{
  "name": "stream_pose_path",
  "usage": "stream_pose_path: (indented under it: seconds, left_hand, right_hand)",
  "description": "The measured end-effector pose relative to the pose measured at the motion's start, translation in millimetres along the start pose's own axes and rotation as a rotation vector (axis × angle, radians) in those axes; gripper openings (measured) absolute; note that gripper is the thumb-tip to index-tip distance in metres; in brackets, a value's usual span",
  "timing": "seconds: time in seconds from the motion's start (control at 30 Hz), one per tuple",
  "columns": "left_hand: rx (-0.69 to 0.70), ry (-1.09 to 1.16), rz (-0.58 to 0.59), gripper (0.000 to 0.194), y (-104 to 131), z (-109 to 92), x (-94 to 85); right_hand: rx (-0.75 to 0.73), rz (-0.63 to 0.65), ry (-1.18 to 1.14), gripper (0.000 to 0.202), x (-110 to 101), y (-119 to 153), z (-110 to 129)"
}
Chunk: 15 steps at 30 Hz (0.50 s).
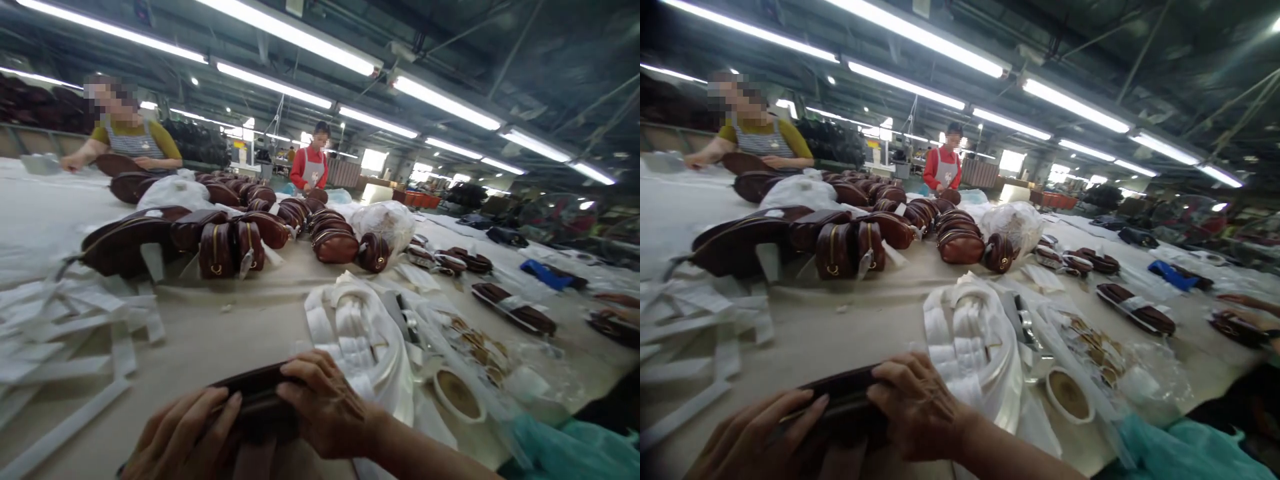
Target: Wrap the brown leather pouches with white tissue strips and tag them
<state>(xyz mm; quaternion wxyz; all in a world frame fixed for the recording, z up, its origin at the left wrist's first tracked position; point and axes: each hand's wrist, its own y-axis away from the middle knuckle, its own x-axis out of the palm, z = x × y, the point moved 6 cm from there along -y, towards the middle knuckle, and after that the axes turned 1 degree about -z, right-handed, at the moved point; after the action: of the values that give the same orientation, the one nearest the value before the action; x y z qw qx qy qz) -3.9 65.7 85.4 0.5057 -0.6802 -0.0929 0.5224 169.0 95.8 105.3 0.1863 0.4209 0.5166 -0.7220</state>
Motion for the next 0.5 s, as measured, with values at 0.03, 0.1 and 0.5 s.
stream_pose_path:
  seconds: [0.03, 0.1, 0.5]
  left_hand:
    - [-0.001, -0.007, 0.009, 0.021, -2.2, -2.5, -3.1]
    - [0.041, 0.024, 0.071, 0.017, -10.1, -10.5, -6.9]
    - [-0.237, -0.075, 0.537, 0.020, -30.9, -4.0, 11.2]
  right_hand:
    - [0.032, -0.018, 0.034, 0.035, -2.4, 1.9, 2.7]
    - [0.076, -0.060, 0.081, 0.031, -5.3, 5.0, 6.4]
    - [0.262, -0.104, 0.045, 0.022, 21.1, 10.1, -17.8]
